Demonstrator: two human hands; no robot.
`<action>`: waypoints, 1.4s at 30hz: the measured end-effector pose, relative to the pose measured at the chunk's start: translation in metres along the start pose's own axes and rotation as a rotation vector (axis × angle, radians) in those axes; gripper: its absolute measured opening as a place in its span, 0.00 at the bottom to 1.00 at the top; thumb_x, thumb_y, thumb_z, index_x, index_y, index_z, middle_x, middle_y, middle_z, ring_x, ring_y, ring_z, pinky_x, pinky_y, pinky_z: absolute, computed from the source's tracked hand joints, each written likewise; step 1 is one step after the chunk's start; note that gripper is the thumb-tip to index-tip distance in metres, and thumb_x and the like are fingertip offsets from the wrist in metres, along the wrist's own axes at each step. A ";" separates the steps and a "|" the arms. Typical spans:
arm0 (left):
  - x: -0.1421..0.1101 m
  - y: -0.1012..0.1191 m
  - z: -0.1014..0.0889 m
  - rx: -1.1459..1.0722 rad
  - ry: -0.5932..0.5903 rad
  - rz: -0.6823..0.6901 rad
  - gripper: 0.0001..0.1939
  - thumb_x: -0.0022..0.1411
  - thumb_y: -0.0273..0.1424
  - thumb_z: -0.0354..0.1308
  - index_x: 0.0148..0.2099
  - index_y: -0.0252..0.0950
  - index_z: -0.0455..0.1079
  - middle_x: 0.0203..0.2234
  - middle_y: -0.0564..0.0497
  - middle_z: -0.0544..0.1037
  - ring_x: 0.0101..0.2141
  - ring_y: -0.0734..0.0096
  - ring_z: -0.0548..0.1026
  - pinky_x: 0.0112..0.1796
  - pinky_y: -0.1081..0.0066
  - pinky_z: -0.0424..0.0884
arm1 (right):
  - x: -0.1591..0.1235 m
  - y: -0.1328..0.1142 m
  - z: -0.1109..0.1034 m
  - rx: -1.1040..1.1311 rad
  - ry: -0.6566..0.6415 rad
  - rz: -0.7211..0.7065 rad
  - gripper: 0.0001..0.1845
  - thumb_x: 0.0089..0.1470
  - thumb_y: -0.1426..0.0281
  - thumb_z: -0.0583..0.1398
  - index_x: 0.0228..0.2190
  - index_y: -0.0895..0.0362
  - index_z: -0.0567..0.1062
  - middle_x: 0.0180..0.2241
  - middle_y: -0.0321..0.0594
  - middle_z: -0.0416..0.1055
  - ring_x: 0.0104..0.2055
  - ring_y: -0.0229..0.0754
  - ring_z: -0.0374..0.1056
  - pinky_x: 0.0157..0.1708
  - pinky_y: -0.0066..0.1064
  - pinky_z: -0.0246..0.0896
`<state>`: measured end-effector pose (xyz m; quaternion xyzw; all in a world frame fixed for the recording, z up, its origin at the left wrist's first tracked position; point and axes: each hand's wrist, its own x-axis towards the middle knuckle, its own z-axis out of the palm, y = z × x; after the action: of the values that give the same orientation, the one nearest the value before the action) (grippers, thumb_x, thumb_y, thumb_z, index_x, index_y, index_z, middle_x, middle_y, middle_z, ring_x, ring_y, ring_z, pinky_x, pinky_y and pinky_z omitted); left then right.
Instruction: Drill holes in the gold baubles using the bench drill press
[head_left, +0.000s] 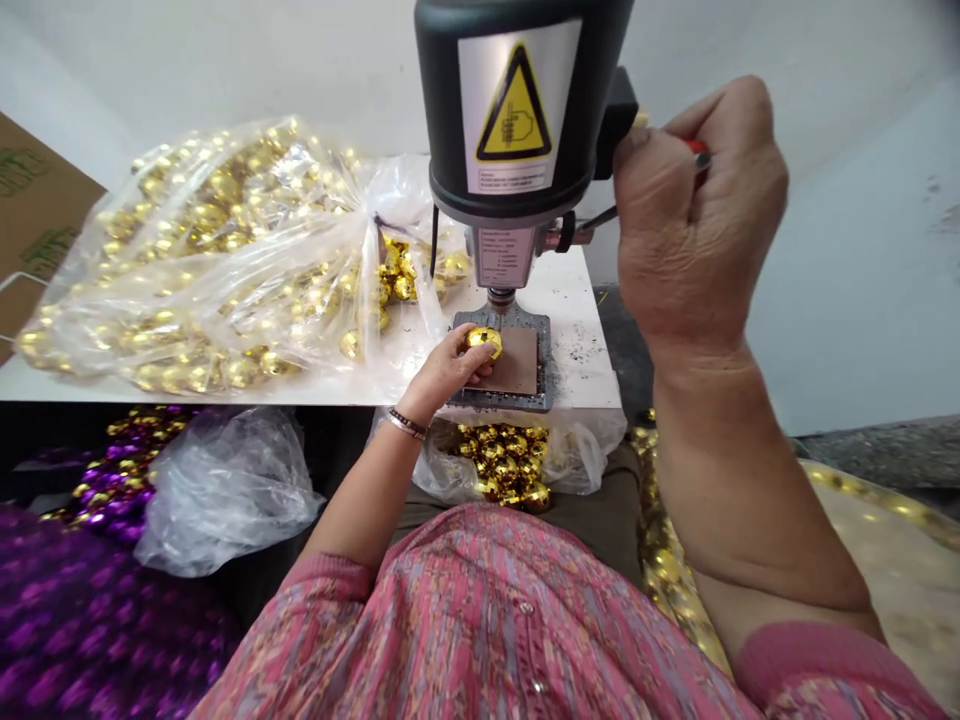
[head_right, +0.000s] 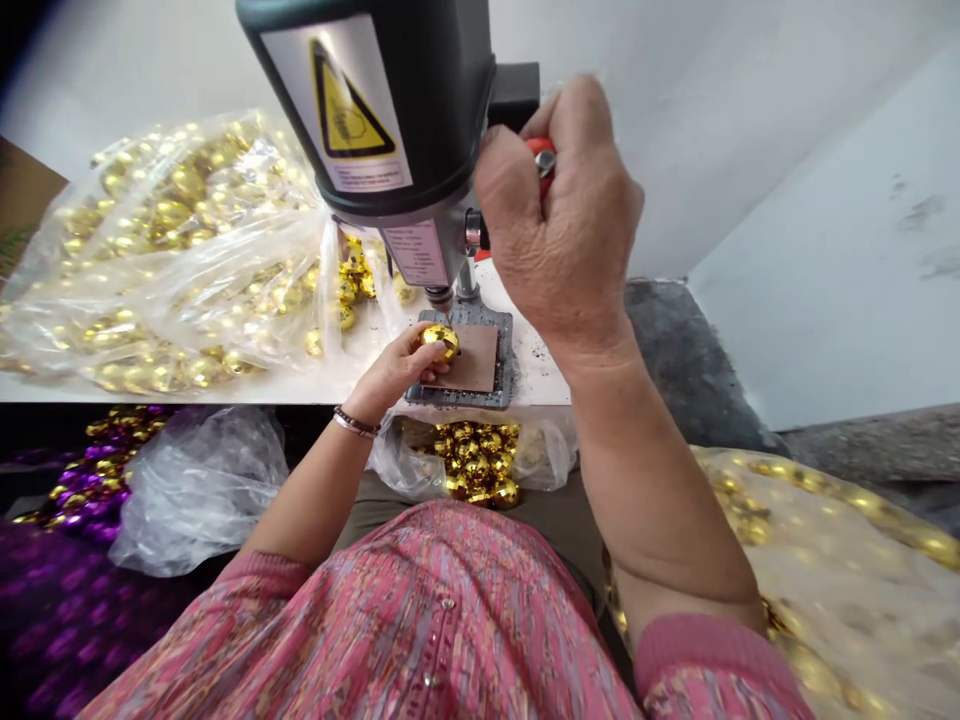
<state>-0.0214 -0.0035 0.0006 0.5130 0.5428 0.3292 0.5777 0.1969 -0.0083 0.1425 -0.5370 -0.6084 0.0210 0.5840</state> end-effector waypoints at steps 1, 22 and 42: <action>0.000 -0.001 -0.001 0.033 0.020 0.005 0.15 0.72 0.34 0.69 0.58 0.38 0.78 0.34 0.53 0.84 0.33 0.72 0.83 0.31 0.78 0.72 | -0.001 -0.002 0.000 0.013 -0.002 0.006 0.21 0.70 0.64 0.61 0.33 0.49 0.52 0.29 0.29 0.52 0.32 0.32 0.50 0.42 0.27 0.61; 0.006 -0.004 -0.005 0.106 0.009 0.050 0.19 0.68 0.37 0.73 0.58 0.38 0.80 0.38 0.52 0.85 0.30 0.74 0.78 0.32 0.75 0.75 | 0.067 -0.026 0.021 -0.056 -0.021 0.278 0.28 0.78 0.79 0.49 0.24 0.55 0.47 0.24 0.28 0.39 0.31 0.22 0.39 0.36 0.27 0.39; 0.016 -0.004 0.013 0.513 0.040 0.222 0.30 0.60 0.29 0.80 0.65 0.34 0.84 0.51 0.45 0.90 0.49 0.57 0.85 0.55 0.62 0.80 | 0.038 0.012 0.009 0.000 -0.025 -0.075 0.14 0.78 0.64 0.47 0.35 0.51 0.54 0.33 0.31 0.55 0.38 0.26 0.61 0.48 0.23 0.67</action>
<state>-0.0068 0.0078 -0.0090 0.6922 0.5601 0.2527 0.3785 0.2078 0.0285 0.1579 -0.5136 -0.6353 0.0055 0.5767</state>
